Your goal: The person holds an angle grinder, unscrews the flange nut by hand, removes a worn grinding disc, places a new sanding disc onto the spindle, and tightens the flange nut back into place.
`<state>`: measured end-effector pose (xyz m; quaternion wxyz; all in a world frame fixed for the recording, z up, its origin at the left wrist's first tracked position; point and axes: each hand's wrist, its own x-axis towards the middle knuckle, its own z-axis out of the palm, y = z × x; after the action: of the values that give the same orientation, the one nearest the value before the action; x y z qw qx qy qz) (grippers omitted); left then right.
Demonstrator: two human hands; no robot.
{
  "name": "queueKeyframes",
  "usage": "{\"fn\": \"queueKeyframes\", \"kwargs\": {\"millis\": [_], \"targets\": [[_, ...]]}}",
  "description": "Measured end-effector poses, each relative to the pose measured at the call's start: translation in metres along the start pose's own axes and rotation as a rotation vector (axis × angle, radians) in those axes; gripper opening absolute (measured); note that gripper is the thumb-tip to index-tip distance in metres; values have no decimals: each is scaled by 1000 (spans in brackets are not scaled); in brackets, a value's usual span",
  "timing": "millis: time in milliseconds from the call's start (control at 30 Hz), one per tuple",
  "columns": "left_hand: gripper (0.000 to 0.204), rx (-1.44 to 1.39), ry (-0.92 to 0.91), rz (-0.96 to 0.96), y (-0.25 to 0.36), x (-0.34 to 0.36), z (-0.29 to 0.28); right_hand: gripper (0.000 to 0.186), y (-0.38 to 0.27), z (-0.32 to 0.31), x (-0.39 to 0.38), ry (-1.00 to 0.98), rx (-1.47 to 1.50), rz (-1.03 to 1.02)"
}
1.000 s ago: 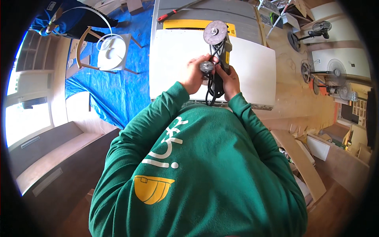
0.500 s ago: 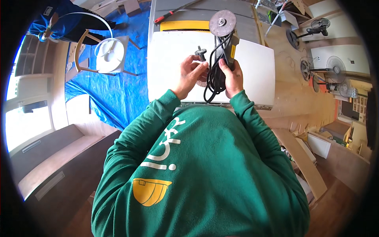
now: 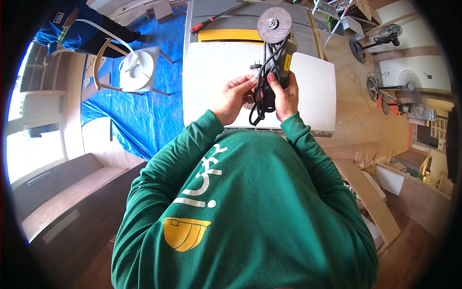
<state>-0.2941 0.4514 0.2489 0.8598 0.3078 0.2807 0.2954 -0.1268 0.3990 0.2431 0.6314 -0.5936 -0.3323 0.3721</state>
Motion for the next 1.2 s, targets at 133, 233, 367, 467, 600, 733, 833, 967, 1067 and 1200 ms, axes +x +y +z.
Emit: {"fn": "queueKeyframes", "kwargs": {"millis": [133,233,367,467,600,733,833,967,1067,1200], "targets": [[30,113,-170,38,6,-5,-10,45,-12,8,-5,-15,50,22],[35,109,-211,131,14,-13,-4,45,-8,3,1,2,-120,-52],[40,757,-142,194,39,-26,25,44,-9,5,2,-2,-84,-38],[38,1062,-208,307,40,-20,36,46,1,-4,9,-35,-63,-148],[41,1168,-170,506,44,-19,21,54,-13,9,4,23,-101,-136],[34,330,104,280,27,-13,30,62,-28,15,2,61,-275,-206],[40,111,252,212,18,-11,21,65,-29,15,-2,62,-276,-227],[50,118,272,235,17,-10,23,68,-30,16,-6,55,-247,-290],[48,191,287,371,10,-4,18,67,-32,18,-10,38,-205,-300],[57,340,280,586,8,0,24,67,-24,17,-12,36,-224,-312]]}}
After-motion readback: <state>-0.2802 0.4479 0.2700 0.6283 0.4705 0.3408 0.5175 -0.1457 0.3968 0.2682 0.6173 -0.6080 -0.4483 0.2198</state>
